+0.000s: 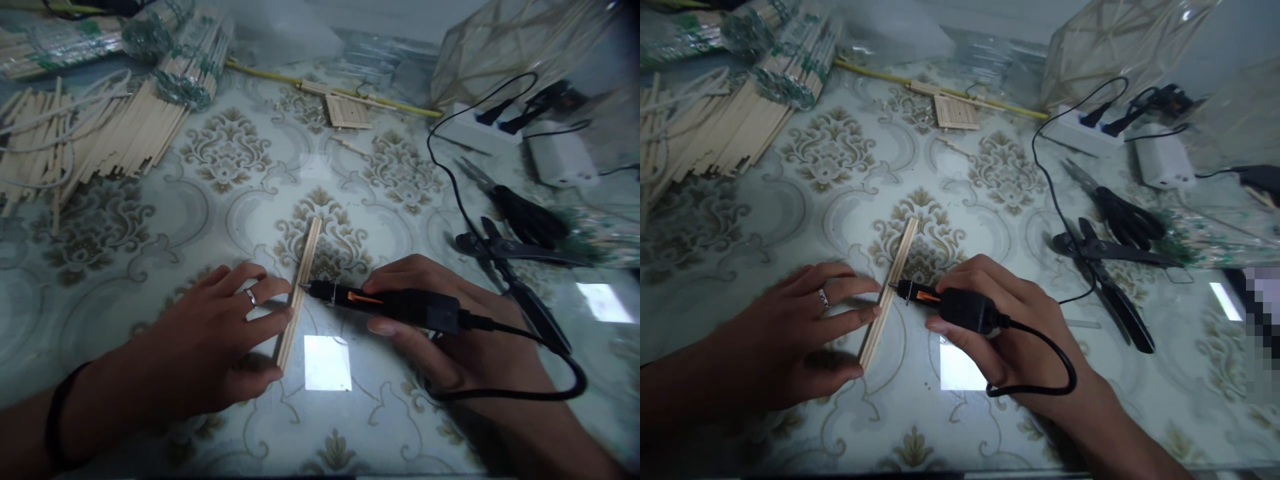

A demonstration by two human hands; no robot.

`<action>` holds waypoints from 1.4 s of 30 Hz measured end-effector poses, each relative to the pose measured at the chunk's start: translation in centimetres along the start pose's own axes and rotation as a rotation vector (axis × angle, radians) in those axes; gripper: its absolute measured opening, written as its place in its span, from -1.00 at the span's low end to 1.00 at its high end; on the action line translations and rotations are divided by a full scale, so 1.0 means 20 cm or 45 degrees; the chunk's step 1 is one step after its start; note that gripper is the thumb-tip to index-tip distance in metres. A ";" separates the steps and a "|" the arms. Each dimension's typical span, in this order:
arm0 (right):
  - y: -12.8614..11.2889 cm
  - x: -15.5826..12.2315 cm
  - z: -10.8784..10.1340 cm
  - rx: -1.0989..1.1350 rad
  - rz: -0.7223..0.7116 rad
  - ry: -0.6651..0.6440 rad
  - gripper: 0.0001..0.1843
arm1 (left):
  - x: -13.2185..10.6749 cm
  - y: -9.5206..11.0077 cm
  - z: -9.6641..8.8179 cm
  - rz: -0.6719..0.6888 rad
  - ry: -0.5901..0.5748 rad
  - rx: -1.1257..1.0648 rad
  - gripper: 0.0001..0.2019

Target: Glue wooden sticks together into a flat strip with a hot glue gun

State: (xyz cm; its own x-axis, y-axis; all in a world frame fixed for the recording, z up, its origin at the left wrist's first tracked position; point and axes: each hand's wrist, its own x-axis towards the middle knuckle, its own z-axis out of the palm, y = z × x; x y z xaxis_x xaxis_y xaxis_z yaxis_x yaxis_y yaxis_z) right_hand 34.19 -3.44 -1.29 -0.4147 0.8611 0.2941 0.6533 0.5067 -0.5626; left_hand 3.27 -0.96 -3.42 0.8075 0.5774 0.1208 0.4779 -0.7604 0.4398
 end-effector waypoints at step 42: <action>0.02 0.00 0.00 -0.027 0.147 0.082 -0.95 | 0.00 0.00 0.01 0.007 0.050 0.026 -0.68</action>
State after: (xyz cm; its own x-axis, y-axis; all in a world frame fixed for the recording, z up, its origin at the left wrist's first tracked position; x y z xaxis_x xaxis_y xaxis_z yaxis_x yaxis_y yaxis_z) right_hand 34.52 -3.20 -1.52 -0.2947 0.9143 0.2777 0.7081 0.4041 -0.5791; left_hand 3.32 -0.98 -3.72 0.7963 0.5839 0.1581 0.4805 -0.7693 0.4211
